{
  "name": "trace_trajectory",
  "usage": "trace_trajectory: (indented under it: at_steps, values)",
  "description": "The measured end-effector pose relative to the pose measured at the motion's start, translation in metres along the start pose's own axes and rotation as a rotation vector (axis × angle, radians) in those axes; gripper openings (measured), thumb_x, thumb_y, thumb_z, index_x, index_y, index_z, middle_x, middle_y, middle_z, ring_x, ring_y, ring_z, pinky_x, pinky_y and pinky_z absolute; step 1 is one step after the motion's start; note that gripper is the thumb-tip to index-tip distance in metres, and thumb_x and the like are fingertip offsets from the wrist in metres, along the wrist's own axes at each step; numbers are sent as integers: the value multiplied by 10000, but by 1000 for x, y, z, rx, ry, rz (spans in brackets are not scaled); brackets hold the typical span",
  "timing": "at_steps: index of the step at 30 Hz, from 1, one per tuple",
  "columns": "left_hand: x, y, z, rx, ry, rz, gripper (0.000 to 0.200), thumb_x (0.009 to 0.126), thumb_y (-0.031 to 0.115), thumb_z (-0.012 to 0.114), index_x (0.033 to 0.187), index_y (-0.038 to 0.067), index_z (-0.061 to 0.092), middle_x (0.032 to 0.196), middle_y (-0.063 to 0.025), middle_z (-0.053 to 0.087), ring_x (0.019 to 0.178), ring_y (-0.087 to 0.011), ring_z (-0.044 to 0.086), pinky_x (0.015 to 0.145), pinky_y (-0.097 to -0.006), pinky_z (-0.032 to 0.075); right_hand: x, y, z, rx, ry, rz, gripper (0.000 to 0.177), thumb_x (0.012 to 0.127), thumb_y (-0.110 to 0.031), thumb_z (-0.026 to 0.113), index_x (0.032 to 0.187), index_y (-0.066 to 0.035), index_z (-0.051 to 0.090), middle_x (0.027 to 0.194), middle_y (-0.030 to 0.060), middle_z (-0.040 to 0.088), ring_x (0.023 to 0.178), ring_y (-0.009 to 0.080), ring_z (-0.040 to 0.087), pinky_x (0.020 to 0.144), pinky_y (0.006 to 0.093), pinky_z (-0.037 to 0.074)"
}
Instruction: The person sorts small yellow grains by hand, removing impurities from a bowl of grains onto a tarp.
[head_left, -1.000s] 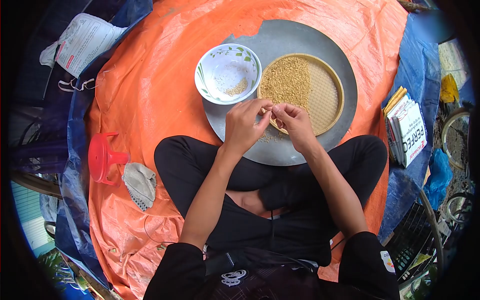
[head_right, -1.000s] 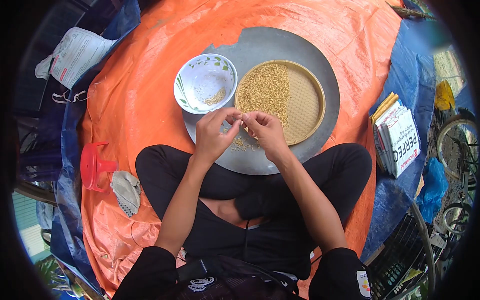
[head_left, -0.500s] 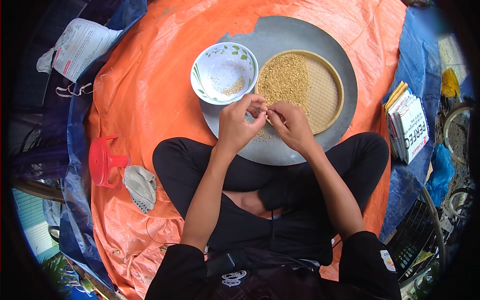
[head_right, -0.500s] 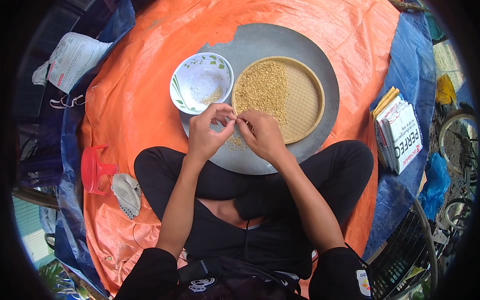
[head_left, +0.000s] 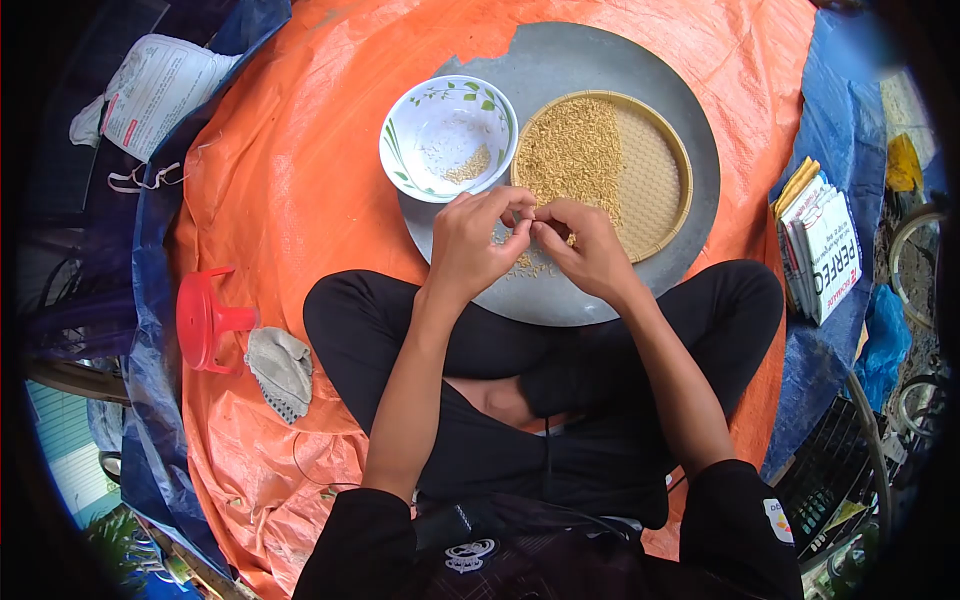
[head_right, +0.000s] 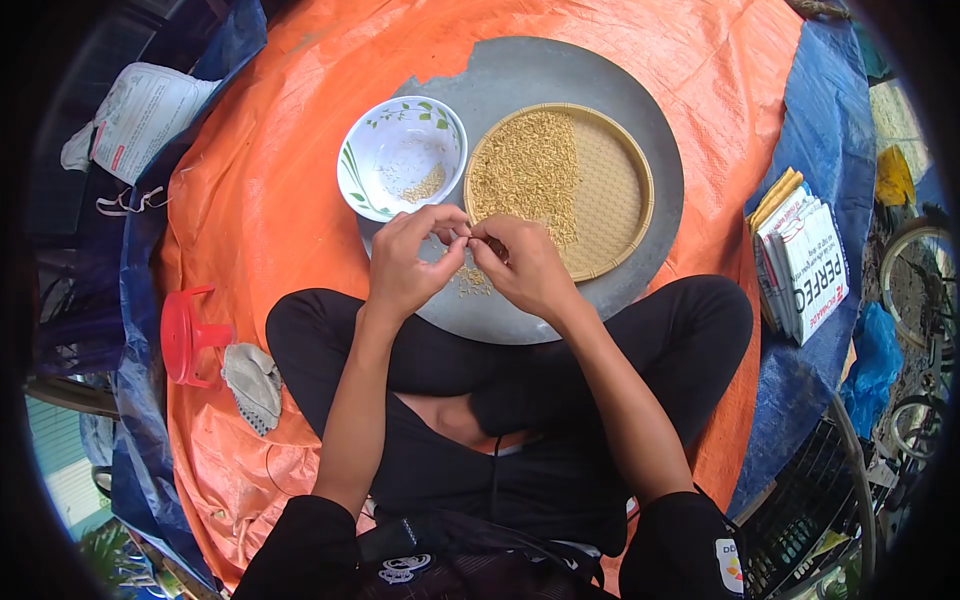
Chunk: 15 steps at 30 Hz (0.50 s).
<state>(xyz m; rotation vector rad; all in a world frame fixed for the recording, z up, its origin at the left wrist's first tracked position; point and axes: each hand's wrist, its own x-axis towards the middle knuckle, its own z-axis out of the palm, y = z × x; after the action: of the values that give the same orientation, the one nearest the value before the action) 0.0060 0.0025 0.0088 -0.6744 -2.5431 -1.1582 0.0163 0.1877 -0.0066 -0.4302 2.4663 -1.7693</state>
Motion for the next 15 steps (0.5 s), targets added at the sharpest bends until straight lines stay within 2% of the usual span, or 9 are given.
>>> trace_trajectory:
  at_steps: [3,6,9,12,15]
  values:
    - [0,0,0,-68,8,-52,297,775,48,750,1053,103,661,837,4,746,737,-185,727,722,-340,520,-1,1,3,-140,66,-135,114,884,-98,693,952,-8,704,813,134,653,671,320,654,614,415,510]
    - [2,5,-2,-132,-11,-117,298,776,41,742,1057,90,658,843,-14,746,740,-191,729,743,-344,531,-1,4,3,-426,91,-226,100,867,-132,705,893,-37,692,794,110,629,680,339,649,615,446,512]
    - [2,7,-2,-143,-39,-133,302,774,36,738,1062,83,658,849,-29,747,746,-196,728,761,-345,541,-2,2,3,-496,90,-257,122,842,-169,718,853,-56,674,774,95,618,675,337,640,613,454,508]
    - [1,4,-3,-158,-66,-128,303,782,36,747,1076,82,689,873,-19,755,790,-154,712,724,-302,529,-3,3,2,-472,91,-280,130,833,-185,720,849,-63,679,775,95,622,672,334,636,615,453,505]
    - [1,3,-3,-140,-49,-75,300,767,28,756,1055,79,693,866,-33,738,799,-165,707,715,-301,524,-3,3,2,-438,79,-255,134,832,-187,712,840,-58,677,761,96,618,680,334,643,621,453,511]
